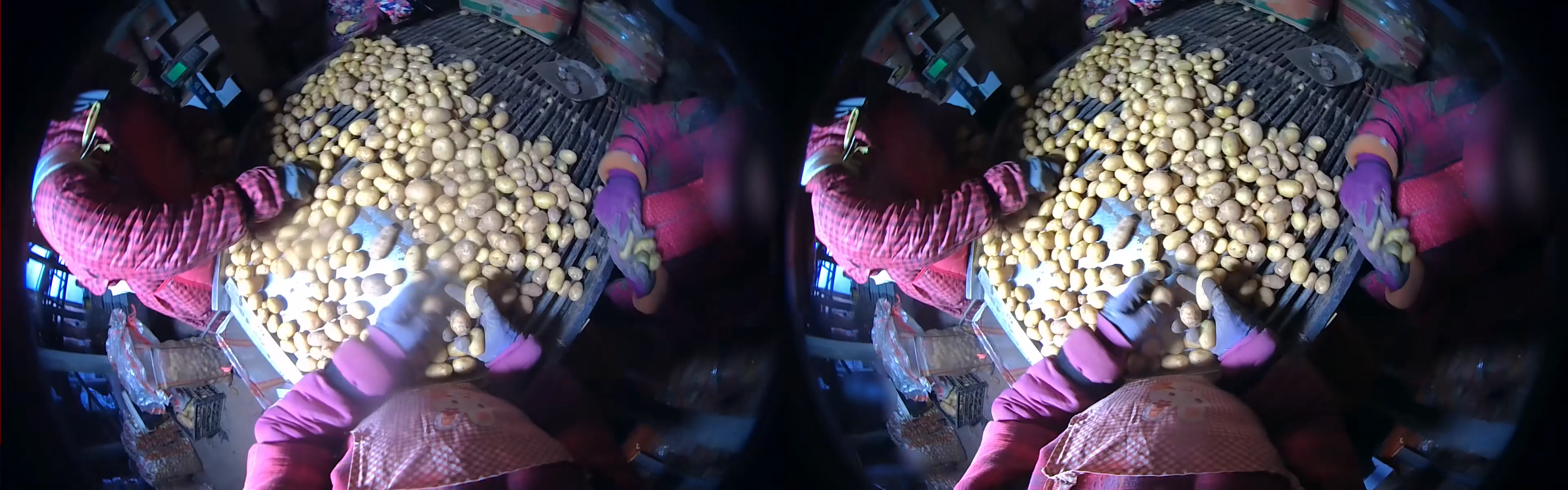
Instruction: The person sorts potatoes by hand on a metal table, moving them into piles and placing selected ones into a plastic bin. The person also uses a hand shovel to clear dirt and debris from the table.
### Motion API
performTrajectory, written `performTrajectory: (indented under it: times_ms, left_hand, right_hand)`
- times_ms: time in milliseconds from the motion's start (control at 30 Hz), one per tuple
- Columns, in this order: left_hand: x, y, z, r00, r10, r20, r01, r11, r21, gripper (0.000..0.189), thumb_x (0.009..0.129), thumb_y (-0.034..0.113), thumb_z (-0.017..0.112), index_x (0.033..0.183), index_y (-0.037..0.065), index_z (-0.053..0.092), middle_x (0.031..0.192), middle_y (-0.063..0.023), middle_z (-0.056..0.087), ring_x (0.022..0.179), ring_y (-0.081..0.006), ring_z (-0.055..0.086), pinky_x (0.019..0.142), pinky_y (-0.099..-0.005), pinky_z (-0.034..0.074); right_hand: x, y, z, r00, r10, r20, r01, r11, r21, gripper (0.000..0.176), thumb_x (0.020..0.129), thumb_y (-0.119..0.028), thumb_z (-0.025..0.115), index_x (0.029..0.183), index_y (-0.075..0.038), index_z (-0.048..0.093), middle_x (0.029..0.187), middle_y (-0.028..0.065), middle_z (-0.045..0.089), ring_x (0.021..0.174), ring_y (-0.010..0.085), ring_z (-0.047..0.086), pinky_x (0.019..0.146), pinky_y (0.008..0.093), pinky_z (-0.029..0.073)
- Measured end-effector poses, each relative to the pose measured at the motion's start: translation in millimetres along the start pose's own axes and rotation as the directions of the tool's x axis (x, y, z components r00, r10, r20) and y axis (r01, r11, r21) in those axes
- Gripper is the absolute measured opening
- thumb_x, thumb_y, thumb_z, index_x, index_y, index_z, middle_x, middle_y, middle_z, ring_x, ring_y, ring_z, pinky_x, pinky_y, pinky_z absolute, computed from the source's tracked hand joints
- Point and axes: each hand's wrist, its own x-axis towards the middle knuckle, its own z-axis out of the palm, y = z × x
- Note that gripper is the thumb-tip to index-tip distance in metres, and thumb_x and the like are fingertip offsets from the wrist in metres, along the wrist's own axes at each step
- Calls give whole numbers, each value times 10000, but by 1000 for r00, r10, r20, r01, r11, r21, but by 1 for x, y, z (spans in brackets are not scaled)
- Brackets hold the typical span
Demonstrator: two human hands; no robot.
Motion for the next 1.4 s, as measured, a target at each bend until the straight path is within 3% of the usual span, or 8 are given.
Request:
performTrajectory:
  times_ms: [67, 267, 600, 800, 933, 1200, 1233, 1400]
  left_hand:
    - [-9, 8, -7, 961, 50, 272, -232, 680, 695, 342, 864, 117, 633, 1201, 91, 584, 999, -118, 644, 879, -232, 650, 755, -354, 527]
    - [-1, -6, -31, 516, 475, 713, -825, 52, 563, 361, 734, 224, 644, 1068, 91, 617, 1085, -92, 591, 878, -319, 617, 564, -429, 490]
    - [86, 13, -16, 933, 291, 213, -341, 524, 781, 284, 922, 259, 530, 1162, 120, 591, 1060, -167, 607, 958, -385, 601, 826, -465, 488]
    - [143, 72, 22, 942, -260, 213, -203, 64, 977, 435, 876, 404, 547, 1273, 228, 524, 1274, -163, 485, 1093, -402, 559, 887, -505, 478]
    - [138, 66, 27, 943, -263, 204, -219, -26, 975, 407, 869, 382, 552, 1246, 228, 527, 1281, -173, 479, 1095, -399, 563, 878, -496, 486]
    - [100, 77, 27, 871, -358, 337, -428, -216, 878, 513, 822, 376, 624, 1306, 243, 518, 1398, -177, 414, 1253, -377, 460, 996, -520, 417]
    - [136, -15, 7, 976, -183, -116, 155, 217, 964, 490, 811, 387, 633, 1269, 236, 550, 1407, -168, 400, 1253, -396, 449, 1032, -488, 398]
    - [110, -7, -23, 975, -26, 221, -206, 269, 941, 460, 794, 353, 665, 1183, 118, 592, 1231, -177, 533, 1146, -352, 564, 911, -445, 499]
  right_hand:
    - [2, 3, -6, 970, 146, -196, -168, 980, -102, 512, 976, -535, 425, 1316, -159, 499, 777, -4, 525, 672, 112, 489, 487, 237, 396]
    - [9, 11, -3, 997, 61, -45, -65, 994, -93, 495, 974, -504, 465, 1282, -120, 515, 966, -52, 545, 697, 44, 442, 599, 187, 397]
    - [30, -2, -25, 747, -145, 649, -27, 968, 248, 175, 1011, -160, 455, 1147, -186, 563, 977, 14, 525, 884, 178, 511, 706, 344, 476]
    - [4, -5, -7, 960, -265, 96, 279, 847, -452, 419, 1016, -291, 457, 1315, 1, 480, 1075, 53, 626, 842, 116, 568, 769, 260, 482]
    - [30, 10, -48, 923, 108, 369, -269, 867, 419, 230, 1005, -232, 486, 1213, -136, 515, 1037, 77, 505, 905, 165, 540, 681, 274, 508]
    - [9, 7, -35, 995, 80, 66, -86, 992, 90, 259, 1019, -345, 420, 1034, -96, 489, 871, 66, 516, 837, 211, 549, 711, 323, 476]
    - [2, 21, -45, 991, 55, 118, -83, 967, 242, 345, 1004, -405, 424, 1153, -101, 492, 911, 72, 539, 855, 228, 555, 698, 305, 458]
    - [-47, 21, 1, 982, -176, -71, 188, 956, 227, 410, 997, -426, 446, 1243, -112, 540, 1067, 68, 632, 834, 218, 605, 675, 329, 513]
